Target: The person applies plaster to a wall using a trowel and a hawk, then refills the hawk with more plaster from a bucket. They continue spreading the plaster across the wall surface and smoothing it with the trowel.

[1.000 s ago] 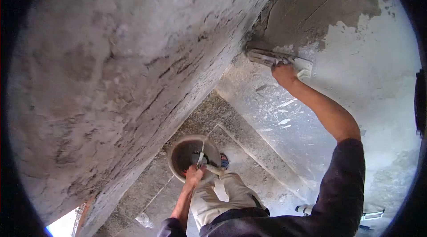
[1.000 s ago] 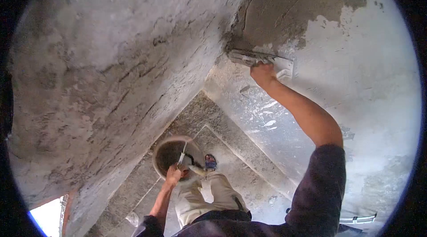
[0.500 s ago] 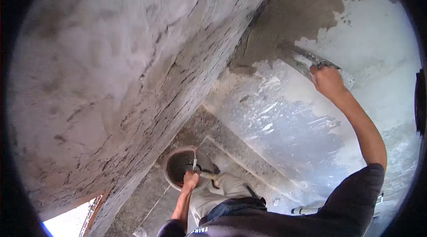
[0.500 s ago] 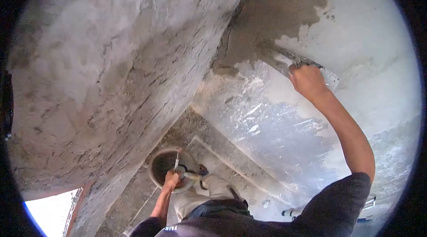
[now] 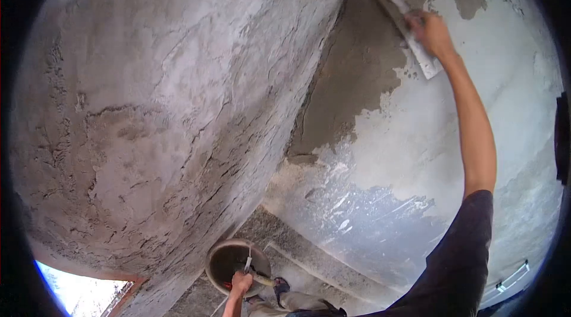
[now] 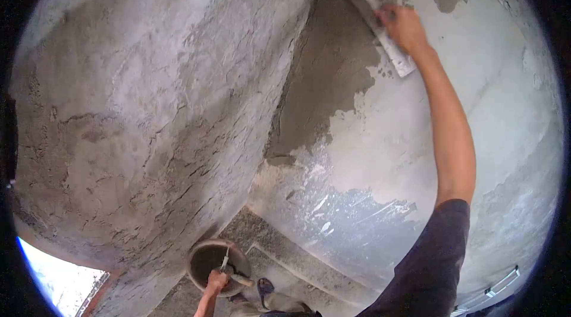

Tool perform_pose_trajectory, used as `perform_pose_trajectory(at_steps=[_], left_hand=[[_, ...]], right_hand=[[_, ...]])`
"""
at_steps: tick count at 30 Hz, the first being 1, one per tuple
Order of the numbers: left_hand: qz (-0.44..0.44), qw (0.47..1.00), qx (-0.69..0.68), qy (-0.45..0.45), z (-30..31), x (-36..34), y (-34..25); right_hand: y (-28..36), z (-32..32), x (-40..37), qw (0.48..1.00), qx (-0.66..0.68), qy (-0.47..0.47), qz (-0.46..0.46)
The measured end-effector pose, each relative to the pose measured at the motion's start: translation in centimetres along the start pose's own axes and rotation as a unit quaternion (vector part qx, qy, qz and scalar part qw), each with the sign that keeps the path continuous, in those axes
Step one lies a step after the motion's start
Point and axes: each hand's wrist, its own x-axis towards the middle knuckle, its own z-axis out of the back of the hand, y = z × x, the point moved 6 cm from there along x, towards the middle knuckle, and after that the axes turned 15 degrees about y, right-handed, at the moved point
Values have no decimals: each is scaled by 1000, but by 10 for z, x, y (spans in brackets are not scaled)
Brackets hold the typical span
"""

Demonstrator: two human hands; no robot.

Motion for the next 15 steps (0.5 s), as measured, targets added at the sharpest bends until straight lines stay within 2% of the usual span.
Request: perform_pose_trajectory(at_steps=[1, 2, 3, 4, 6, 8, 9, 11, 13, 14, 15], left_hand=[[28, 999, 18, 18, -3, 8, 5], [-9, 996, -82, -15, -17, 35, 37], [-4, 994, -108, 17, -18, 34, 38], [1, 990, -134, 48, -22, 34, 39], [18, 989, -135, 57, -26, 29, 38], [33, 988, -134, 64, -26, 22, 34], [38, 992, -110, 50, -27, 18, 33], [39, 995, -85, 38, -26, 13, 31], [54, 992, -94, 62, -34, 7, 35], [57, 991, -99, 70, -34, 8, 32], [53, 991, -100, 69, -31, 2, 21]], right_hand=[[3, -18, 3, 999, -21, 36, -16], [14, -54, -7, 990, -88, 101, -34], [27, -73, -20, 987, -97, 127, -29], [37, -96, -34, 977, -118, 179, -4], [63, -135, -67, 974, -115, 194, 40], [106, -145, -100, 940, -107, 314, 72], [111, -175, -123, 935, -114, 316, 111], [130, -216, -171, 885, -137, 405, 186], [140, -226, -205, 853, -126, 437, 255], [131, -223, -200, 855, -130, 433, 254], [118, -208, -187, 898, -87, 368, 226]])
